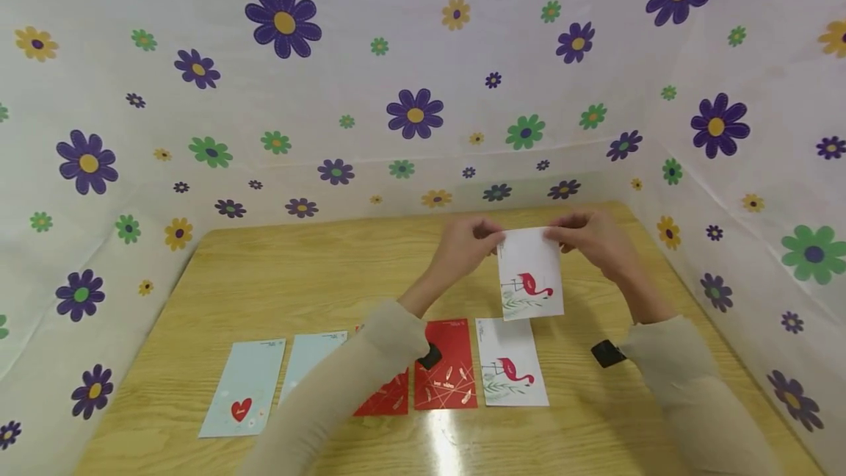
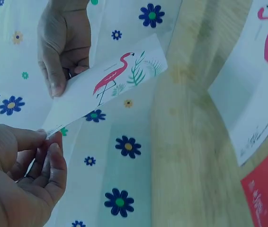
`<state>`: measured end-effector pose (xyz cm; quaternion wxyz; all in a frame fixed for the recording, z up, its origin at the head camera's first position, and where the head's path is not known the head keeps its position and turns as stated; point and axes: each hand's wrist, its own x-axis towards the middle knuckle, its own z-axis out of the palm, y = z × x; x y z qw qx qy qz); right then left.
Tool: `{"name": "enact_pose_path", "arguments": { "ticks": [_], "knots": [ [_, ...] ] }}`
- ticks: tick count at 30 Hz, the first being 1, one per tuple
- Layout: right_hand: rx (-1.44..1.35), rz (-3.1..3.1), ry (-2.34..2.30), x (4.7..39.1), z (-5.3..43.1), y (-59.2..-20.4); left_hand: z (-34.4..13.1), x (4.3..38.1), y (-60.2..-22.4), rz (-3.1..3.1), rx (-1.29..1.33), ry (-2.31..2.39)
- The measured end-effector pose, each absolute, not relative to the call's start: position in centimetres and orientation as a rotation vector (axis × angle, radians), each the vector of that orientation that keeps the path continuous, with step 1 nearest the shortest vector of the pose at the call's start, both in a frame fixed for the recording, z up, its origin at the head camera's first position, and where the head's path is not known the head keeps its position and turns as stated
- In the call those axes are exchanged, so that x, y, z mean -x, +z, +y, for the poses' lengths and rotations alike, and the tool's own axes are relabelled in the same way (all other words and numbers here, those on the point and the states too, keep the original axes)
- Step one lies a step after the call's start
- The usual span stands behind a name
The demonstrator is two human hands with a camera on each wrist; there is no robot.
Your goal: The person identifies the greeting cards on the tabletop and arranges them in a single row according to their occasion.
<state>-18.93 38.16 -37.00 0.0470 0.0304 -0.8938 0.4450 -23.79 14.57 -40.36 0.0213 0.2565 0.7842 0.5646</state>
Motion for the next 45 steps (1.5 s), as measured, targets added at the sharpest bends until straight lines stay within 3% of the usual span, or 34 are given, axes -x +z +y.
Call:
{"name": "enact_pose_path", "arguments": {
  "ticks": [22, 32, 45],
  "knots": [
    [0.138, -3.017, 1.648, 14.0, 44.3, -41.7, 19.6, 17.7, -43.9, 2.315, -0.666, 1.540],
    [0.101, -3.034, 1.785, 13.7, 45.1, -44.2, 20.3, 17.0, -45.9, 2.400, -0.636, 1.415],
    [0.138, -3.077, 1.641, 13.5, 44.7, -45.6, 21.7, 17.0, -47.3, 2.828, -0.783, 0.827]
  ]
}}
